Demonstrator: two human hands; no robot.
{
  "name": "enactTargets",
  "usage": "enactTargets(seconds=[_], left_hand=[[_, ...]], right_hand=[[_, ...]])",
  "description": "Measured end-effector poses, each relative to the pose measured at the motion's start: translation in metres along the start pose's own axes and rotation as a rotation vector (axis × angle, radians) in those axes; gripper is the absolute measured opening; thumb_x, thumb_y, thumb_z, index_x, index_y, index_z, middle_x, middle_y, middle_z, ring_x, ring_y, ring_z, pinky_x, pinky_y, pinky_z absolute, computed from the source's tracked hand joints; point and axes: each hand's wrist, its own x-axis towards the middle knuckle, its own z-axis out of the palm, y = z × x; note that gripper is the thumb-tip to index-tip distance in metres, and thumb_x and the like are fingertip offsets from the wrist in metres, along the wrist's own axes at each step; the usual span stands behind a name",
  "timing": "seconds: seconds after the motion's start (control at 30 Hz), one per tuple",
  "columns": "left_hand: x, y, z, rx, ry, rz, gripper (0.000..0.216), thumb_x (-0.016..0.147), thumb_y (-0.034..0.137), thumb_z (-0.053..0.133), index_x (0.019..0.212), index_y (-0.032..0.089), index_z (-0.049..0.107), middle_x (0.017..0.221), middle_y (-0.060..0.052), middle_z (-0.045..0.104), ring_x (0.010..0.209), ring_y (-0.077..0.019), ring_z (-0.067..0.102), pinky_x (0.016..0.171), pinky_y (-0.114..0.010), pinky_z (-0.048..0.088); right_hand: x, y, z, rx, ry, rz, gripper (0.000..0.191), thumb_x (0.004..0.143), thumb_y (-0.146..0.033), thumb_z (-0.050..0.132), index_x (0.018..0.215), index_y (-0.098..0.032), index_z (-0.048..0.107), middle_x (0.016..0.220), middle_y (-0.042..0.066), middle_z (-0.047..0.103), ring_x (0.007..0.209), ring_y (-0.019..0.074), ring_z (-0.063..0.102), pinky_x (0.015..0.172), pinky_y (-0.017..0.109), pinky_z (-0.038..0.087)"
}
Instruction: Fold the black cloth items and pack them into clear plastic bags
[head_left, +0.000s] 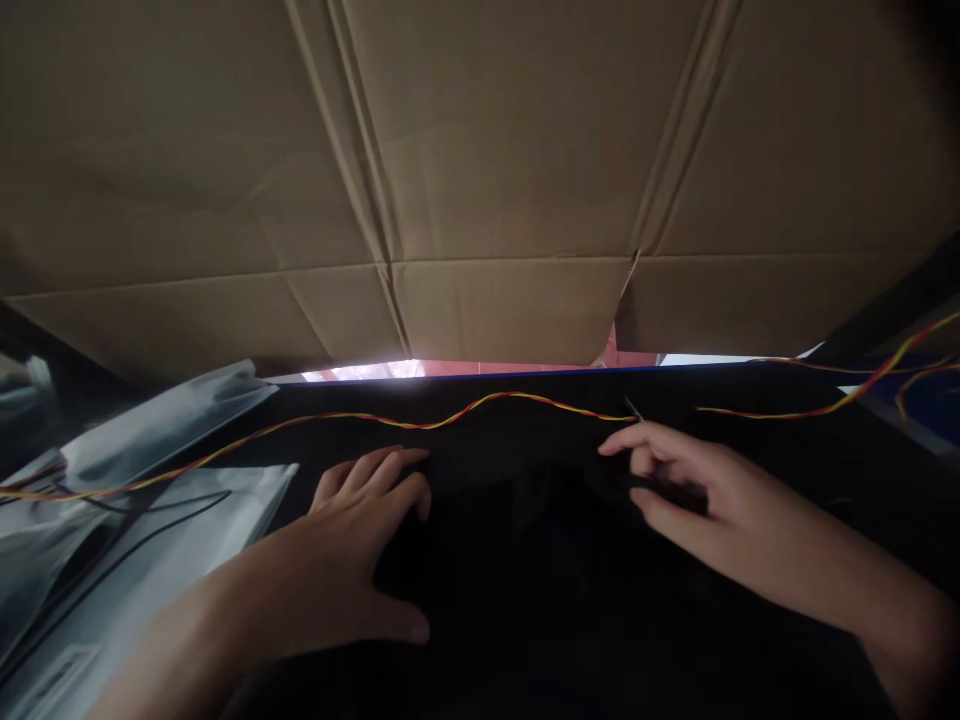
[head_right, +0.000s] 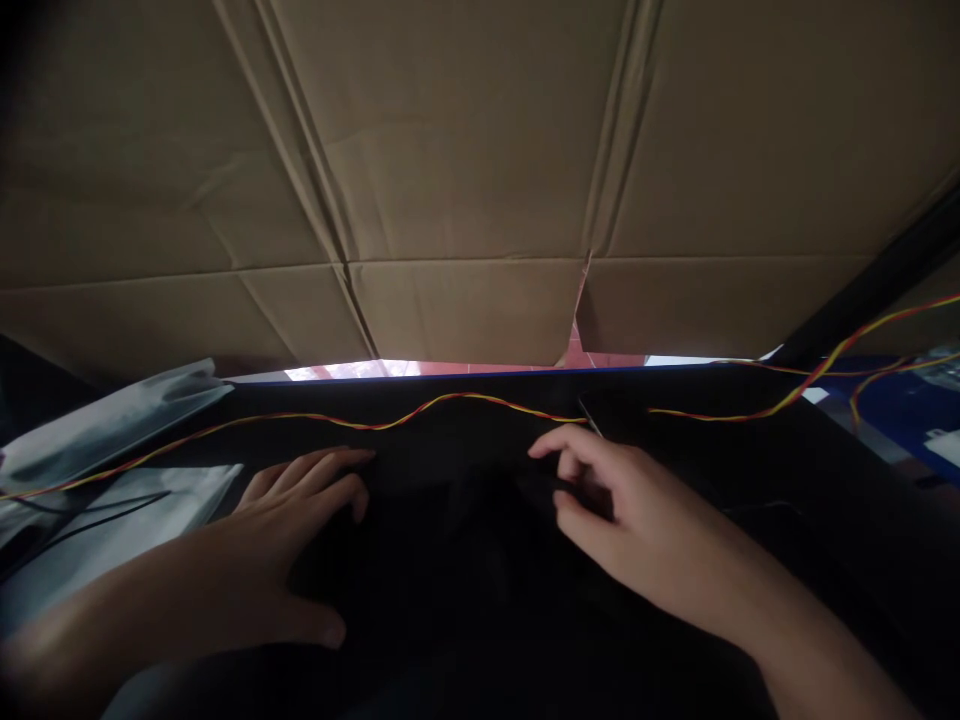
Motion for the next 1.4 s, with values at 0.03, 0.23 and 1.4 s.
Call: enactTargets(seconds=[0.03,0.23,1.4], left_hand=[[-0.001,-0.002,-0.002,0.002,-0.012,-0.03,0.06,0.057,0.039,0.098,0.11,0.031,0.069,0.167,-0.006,0.044,0.156,-0.0499,0.032,0.117,-0.07,0.043],[-0.002,-0.009,-0.007,-0.006,0.051,0.012,0.049,0.073,0.06,0.09,0.106,0.029,0.073,0.171,-0.007,0.041,0.159,-0.0522,0.024,0.119,-0.073,0.038],[0.006,0.028,0.001,0.117,0.005,0.291,0.043,0.088,0.031,0.077,0.131,0.03,0.069,0.139,-0.008,0.068,0.128,-0.0364,0.066,0.111,-0.062,0.054]], right_hand=[[0.0,0.004,-0.007,-0.022,0.014,0.017,0.036,0.099,-0.036,0.061,0.135,-0.035,0.064,0.086,-0.003,0.073,0.074,0.0187,0.074,0.067,0.029,0.059],[0.006,0.023,-0.016,-0.385,0.275,-0.07,0.044,0.096,-0.03,0.051,0.137,-0.027,0.065,0.12,0.011,0.074,0.105,0.0322,0.076,0.084,0.047,0.064],[-0.023,-0.017,-0.001,0.089,-0.633,-0.194,0.009,0.078,-0.024,0.084,0.084,-0.029,0.083,0.081,-0.004,0.075,0.073,0.0156,0.07,0.062,0.024,0.048]])
